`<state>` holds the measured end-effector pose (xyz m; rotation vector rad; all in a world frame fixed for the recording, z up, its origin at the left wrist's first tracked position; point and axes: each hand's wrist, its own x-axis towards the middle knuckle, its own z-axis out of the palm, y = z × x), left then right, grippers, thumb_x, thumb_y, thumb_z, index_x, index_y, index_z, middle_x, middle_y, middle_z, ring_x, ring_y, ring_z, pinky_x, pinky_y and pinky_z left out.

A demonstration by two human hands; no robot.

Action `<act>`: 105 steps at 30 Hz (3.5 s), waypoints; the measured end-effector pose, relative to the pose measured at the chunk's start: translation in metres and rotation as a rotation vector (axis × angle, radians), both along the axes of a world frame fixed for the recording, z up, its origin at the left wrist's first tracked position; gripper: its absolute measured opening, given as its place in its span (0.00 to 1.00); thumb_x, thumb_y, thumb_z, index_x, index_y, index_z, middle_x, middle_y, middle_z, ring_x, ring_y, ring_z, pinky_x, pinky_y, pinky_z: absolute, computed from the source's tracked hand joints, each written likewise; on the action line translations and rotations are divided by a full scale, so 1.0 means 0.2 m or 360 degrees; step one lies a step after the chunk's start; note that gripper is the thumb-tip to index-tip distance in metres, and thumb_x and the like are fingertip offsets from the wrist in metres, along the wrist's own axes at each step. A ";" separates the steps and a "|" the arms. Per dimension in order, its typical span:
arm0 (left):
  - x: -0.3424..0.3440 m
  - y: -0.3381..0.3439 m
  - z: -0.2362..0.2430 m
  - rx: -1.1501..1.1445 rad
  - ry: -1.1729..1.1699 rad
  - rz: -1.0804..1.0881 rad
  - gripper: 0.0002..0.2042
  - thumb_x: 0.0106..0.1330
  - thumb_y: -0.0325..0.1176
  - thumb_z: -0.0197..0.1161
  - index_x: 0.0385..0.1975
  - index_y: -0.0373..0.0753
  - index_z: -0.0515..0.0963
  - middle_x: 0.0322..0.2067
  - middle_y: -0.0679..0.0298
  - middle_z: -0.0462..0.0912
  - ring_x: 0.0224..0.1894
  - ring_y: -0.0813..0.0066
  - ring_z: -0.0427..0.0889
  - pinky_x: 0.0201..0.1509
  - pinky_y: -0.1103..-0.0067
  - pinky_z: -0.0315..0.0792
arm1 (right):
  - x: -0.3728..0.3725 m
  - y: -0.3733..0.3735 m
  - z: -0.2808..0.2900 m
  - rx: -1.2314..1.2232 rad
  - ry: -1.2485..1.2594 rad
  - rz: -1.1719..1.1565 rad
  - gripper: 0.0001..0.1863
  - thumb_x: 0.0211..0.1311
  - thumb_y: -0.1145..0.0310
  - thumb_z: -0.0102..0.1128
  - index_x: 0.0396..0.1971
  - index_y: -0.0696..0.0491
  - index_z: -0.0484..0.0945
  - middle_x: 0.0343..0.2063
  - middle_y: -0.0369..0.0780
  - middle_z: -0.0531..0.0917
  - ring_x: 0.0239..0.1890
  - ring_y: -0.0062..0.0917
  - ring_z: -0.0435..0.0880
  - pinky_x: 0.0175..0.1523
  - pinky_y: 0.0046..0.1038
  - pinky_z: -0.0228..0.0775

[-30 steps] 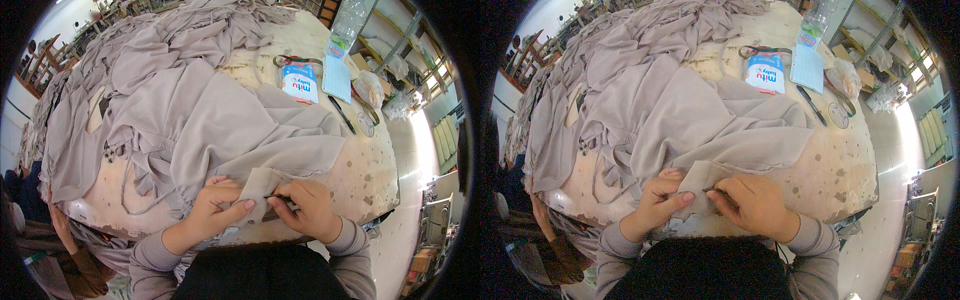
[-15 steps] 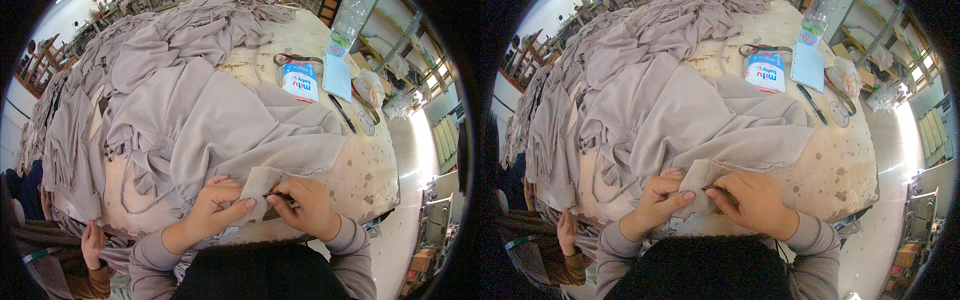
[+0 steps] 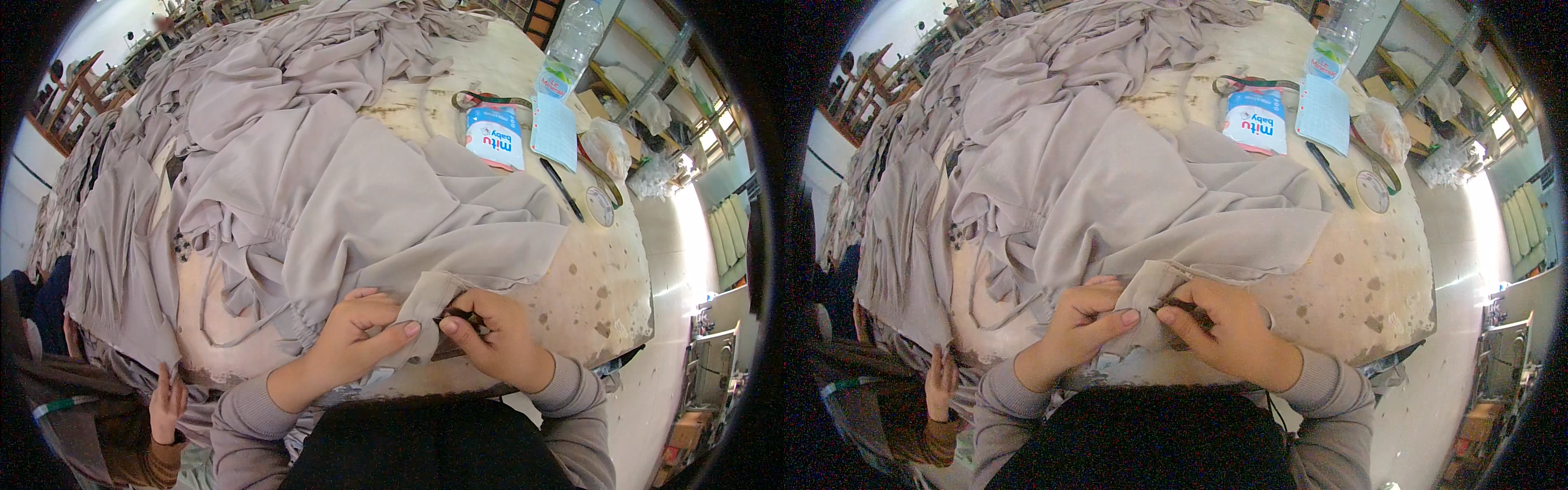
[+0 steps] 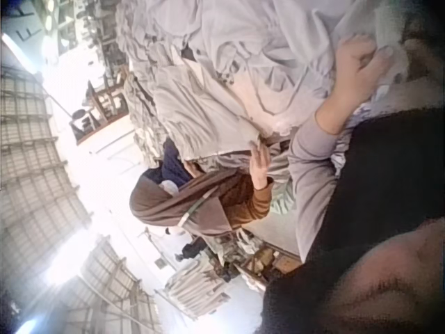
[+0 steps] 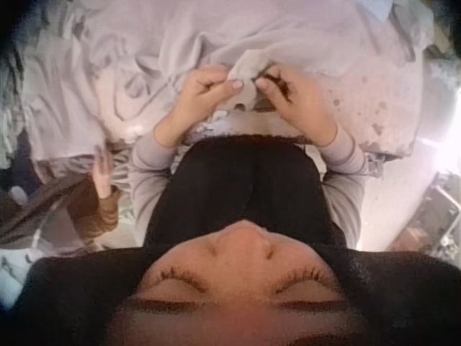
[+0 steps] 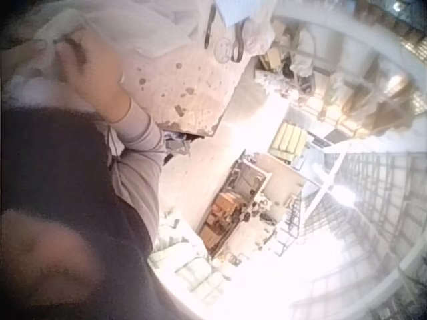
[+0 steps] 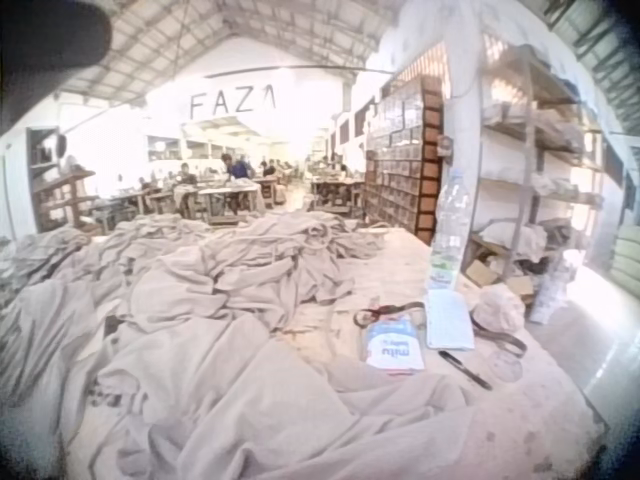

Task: The person trims excess fabric around a sewn label on a light gray garment using small scissors. The person repeatedly cuts small sections of fabric near the label, then inspects the area before continuing to trim.

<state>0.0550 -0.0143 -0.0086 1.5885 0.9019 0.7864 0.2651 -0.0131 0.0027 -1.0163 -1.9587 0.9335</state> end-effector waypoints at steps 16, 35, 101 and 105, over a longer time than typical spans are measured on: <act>0.00 0.00 -0.02 -0.0003 0.0019 0.0030 0.09 0.60 0.39 0.57 0.25 0.43 0.79 0.17 0.74 0.73 0.27 0.85 0.70 0.53 0.76 0.51 | -0.01 0.03 0.00 0.0699 -0.0303 -0.0046 0.08 0.49 0.68 0.63 0.26 0.53 0.73 0.17 0.39 0.74 0.17 0.32 0.74 0.21 0.31 0.63; 0.01 0.00 -0.02 0.0001 -0.0107 0.0044 0.11 0.60 0.37 0.58 0.18 0.40 0.75 0.14 0.71 0.71 0.21 0.81 0.67 0.41 0.79 0.58 | 0.00 0.01 0.01 0.0192 -0.0169 -0.0024 0.08 0.52 0.66 0.62 0.25 0.54 0.74 0.18 0.41 0.74 0.18 0.31 0.74 0.23 0.29 0.64; -0.04 -0.09 -0.01 0.2205 0.0555 0.0705 0.08 0.41 0.31 0.65 0.17 0.55 0.73 0.26 0.81 0.76 0.28 0.86 0.74 0.52 0.58 0.42 | 0.08 0.06 -0.02 0.0938 0.0232 0.0118 0.11 0.41 0.76 0.64 0.18 0.49 0.69 0.13 0.34 0.66 0.14 0.26 0.64 0.19 0.26 0.52; -0.04 -0.12 -0.02 0.2258 0.0479 0.0625 0.08 0.39 0.30 0.66 0.18 0.55 0.76 0.29 0.81 0.76 0.28 0.84 0.73 0.53 0.57 0.42 | 0.09 0.03 -0.03 0.0917 0.0266 0.0147 0.13 0.41 0.75 0.65 0.16 0.49 0.66 0.12 0.33 0.65 0.13 0.25 0.64 0.19 0.25 0.52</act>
